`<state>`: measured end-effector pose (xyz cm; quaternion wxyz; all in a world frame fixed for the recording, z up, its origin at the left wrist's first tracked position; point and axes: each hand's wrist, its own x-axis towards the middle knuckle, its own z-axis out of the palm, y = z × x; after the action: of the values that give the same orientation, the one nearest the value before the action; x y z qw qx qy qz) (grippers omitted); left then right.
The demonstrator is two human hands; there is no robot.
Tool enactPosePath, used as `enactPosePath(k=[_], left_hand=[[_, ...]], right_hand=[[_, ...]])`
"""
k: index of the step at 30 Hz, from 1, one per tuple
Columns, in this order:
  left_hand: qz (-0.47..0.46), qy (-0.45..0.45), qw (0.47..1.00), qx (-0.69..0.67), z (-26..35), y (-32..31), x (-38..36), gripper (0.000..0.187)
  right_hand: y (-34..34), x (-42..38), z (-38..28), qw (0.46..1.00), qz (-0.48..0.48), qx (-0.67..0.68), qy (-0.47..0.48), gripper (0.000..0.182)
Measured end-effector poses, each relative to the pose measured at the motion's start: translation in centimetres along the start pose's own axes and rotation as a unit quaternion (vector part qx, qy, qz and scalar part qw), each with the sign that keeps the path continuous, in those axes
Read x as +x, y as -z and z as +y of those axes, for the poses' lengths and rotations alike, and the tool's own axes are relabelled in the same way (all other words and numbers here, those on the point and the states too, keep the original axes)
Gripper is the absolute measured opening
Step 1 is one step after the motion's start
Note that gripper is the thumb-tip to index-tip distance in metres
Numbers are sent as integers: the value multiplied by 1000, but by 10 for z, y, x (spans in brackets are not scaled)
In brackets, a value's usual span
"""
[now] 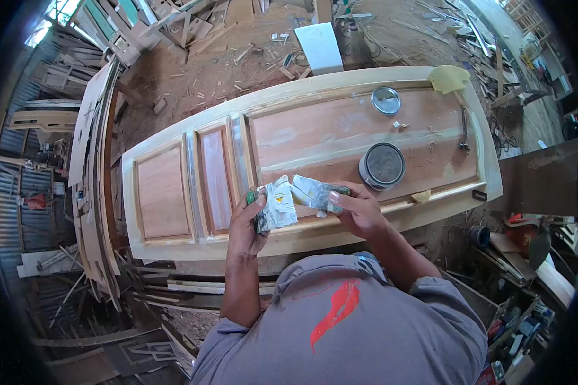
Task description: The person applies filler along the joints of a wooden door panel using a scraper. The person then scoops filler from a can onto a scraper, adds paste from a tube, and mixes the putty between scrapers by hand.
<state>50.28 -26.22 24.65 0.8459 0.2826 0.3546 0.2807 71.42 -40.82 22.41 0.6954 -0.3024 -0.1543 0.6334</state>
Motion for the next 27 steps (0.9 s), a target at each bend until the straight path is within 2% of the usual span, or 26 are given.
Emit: enactPosePath(k=[1, 2, 4, 7, 10, 13, 16, 19, 20, 21, 22, 23, 24, 27], left_hand=[[0, -5, 1000, 4, 2, -3, -1, 40], [-1, -11, 1000, 8, 4, -4, -2, 40], [1, -15, 1000, 21, 3, 2, -1, 37], [-8, -1, 1000, 6, 2, -2, -4, 24], [1, -4, 1000, 1, 3, -16, -9, 18], [19, -37, 999, 15, 2, -13, -10, 22], [46, -99, 994, 31, -5, 0, -6, 22], [103, -216, 963, 127, -9, 2, -7, 18], [125, -260, 942, 170, -12, 1, -9, 17], [121, -318, 912, 231, -18, -2, -10, 17], [115, -376, 873, 290, -24, -6, -10, 17], [107, -431, 826, 347, -28, -7, -10, 17], [97, -413, 825, 374, -31, -6, -16, 19], [25, -474, 768, 431, -37, -14, -12, 22]], right_hand=[[-2, -3, -5, 1000, -3, -11, 4, 31], [0, -5, -10, 993, -10, -107, 42, 30], [2, -7, -20, 947, -26, -296, 119, 29], [-14, 2, -22, 832, -55, -472, 287, 31], [-21, 10, -25, 701, -100, -611, 356, 38], [-6, 6, -26, 639, -100, -673, 360, 41], [3, -4, -30, 623, -69, -708, 324, 39], [-3, -8, -30, 641, -13, -695, 325, 31], [-7, -12, -23, 772, 43, -579, 259, 28], [-14, -17, -8, 873, 100, -441, 185, 26], [-21, -17, 2, 941, 152, -283, 108, 25], [-25, -13, 5, 950, 151, -258, 94, 27], [-27, -10, 7, 958, 150, -232, 80, 29], [-39, -3, 11, 979, 154, -115, 61, 30]])
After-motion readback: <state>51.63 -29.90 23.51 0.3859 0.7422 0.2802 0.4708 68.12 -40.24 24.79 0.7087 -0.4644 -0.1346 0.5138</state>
